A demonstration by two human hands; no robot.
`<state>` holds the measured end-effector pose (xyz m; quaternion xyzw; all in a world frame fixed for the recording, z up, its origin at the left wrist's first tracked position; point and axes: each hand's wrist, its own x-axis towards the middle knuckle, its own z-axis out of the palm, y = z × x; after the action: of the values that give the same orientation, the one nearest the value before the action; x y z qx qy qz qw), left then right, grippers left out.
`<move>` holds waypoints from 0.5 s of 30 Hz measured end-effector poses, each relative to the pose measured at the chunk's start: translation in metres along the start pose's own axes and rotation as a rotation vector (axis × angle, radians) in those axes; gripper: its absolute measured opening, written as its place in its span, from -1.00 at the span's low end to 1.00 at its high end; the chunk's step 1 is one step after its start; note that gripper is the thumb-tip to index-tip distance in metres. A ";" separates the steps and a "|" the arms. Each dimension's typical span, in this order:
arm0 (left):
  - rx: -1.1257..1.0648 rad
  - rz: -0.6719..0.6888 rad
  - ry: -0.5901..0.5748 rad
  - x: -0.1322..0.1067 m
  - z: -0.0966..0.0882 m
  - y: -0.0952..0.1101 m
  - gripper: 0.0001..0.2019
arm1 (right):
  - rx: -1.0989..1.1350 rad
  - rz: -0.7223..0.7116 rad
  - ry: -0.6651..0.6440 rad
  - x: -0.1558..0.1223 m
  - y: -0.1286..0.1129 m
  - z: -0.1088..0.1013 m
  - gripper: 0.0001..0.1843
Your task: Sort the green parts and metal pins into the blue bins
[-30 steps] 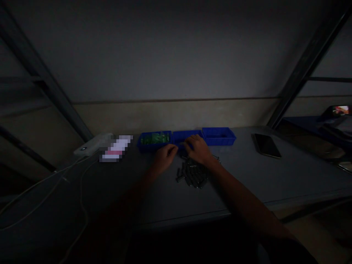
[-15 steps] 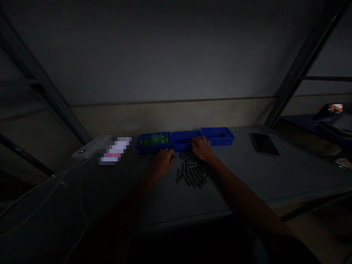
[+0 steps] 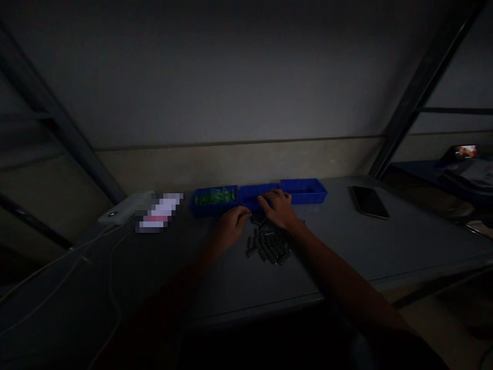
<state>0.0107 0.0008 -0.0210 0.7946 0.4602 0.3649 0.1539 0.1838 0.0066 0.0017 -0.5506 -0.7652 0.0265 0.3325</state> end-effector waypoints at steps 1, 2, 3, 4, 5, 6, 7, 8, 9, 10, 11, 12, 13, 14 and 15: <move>-0.026 -0.019 0.011 0.000 0.000 0.001 -0.86 | 0.013 -0.016 0.011 0.000 0.000 -0.001 -0.61; -0.052 -0.041 0.023 0.000 -0.001 0.001 -0.84 | 0.021 -0.040 0.015 0.000 0.000 -0.002 -0.64; -0.080 -0.062 0.033 0.000 -0.001 0.001 -0.83 | 0.024 -0.068 0.011 0.001 -0.001 -0.003 -0.67; -0.108 -0.081 0.044 0.000 0.000 0.001 -0.81 | 0.018 -0.092 0.003 0.001 -0.002 -0.004 -0.70; -0.137 -0.094 0.054 0.000 0.000 0.001 -0.81 | 0.001 -0.100 -0.003 0.001 -0.002 -0.004 -0.71; -0.161 -0.102 0.063 0.000 0.001 0.000 -0.80 | -0.022 -0.088 -0.006 0.002 -0.002 -0.005 -0.71; -0.178 -0.109 0.070 0.000 0.001 0.000 -0.80 | -0.048 -0.059 -0.009 0.002 -0.001 -0.005 -0.70; -0.187 -0.115 0.072 0.000 0.001 0.000 -0.80 | -0.070 -0.026 -0.017 0.002 0.000 -0.006 -0.68; -0.190 -0.121 0.069 0.000 0.002 0.000 -0.80 | -0.082 0.000 -0.031 0.002 0.002 -0.007 -0.65; -0.190 -0.124 0.062 0.000 0.002 0.000 -0.80 | -0.081 0.008 -0.052 0.002 0.003 -0.008 -0.61; -0.188 -0.123 0.055 -0.001 0.002 0.001 -0.80 | -0.068 0.002 -0.076 0.002 0.005 -0.009 -0.58; -0.185 -0.121 0.050 -0.001 0.002 0.002 -0.80 | -0.048 -0.017 -0.100 0.002 0.006 -0.010 -0.56; -0.182 -0.116 0.046 -0.001 0.002 0.003 -0.80 | -0.025 -0.040 -0.122 0.002 0.006 -0.012 -0.54; -0.176 -0.110 0.042 -0.002 0.002 0.004 -0.80 | -0.002 -0.061 -0.142 0.003 0.007 -0.012 -0.53; -0.169 -0.105 0.039 -0.002 0.002 0.005 -0.81 | 0.017 -0.077 -0.162 0.004 0.007 -0.013 -0.52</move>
<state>0.0146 -0.0030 -0.0204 0.7462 0.4718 0.4093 0.2302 0.1953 0.0086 0.0109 -0.5140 -0.8099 0.0647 0.2750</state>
